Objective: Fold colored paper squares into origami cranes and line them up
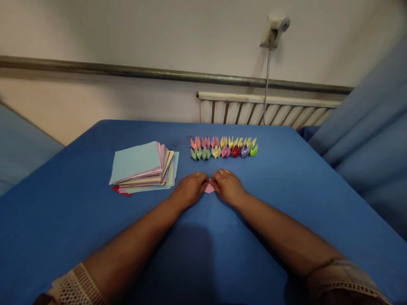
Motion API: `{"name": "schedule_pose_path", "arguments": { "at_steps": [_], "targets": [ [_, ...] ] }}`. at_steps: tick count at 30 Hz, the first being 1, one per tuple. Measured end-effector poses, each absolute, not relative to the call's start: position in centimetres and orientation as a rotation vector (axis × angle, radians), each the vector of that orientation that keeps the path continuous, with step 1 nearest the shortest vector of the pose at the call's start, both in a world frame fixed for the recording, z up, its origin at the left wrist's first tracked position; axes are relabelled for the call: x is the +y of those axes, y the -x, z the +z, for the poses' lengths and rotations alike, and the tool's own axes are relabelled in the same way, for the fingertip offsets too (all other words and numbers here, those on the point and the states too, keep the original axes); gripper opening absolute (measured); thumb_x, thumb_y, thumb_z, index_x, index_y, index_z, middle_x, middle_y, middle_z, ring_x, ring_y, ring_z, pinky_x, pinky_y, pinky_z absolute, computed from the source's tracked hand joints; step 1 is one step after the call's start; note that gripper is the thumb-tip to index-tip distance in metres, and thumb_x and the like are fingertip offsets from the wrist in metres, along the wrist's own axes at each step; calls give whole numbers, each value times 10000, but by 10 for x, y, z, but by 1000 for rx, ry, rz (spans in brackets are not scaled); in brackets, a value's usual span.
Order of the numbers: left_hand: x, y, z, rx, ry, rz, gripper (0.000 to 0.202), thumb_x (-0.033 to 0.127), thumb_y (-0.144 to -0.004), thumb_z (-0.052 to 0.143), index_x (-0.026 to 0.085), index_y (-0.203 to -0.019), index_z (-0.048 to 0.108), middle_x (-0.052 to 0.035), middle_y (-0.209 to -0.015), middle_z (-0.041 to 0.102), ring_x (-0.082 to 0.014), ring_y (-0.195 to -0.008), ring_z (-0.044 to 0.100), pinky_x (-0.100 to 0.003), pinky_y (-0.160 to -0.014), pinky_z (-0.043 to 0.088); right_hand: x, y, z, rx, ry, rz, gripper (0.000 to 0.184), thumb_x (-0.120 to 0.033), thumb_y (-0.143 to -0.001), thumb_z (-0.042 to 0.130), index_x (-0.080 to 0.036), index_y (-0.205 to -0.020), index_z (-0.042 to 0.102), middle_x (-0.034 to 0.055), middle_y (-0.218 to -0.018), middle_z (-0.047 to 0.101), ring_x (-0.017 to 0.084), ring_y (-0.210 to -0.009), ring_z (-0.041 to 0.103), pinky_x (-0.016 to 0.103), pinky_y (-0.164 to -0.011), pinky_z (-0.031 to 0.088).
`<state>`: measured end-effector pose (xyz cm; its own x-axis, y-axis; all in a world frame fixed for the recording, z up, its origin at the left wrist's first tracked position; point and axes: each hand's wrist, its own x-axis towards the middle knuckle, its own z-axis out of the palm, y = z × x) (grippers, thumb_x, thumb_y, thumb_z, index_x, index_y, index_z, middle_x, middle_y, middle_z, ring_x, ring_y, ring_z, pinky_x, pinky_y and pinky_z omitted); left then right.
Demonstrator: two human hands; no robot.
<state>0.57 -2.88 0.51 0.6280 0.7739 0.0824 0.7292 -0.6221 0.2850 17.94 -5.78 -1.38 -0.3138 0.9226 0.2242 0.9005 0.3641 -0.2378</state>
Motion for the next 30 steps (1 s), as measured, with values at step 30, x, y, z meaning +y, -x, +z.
{"name": "schedule_pose_path", "arguments": {
  "at_steps": [30],
  "targets": [
    [-25, -3, 3, 1238, -2596, 364, 187, 298, -897, 510, 205, -999, 635, -63, -970, 617, -215, -924, 530, -344, -828, 415, -47, -182, -20, -2069, 1588, 524, 167, -264, -809, 694, -205, -931, 595, 8, -892, 652, 162, -849, 573, 289, -775, 375]
  ]
}}
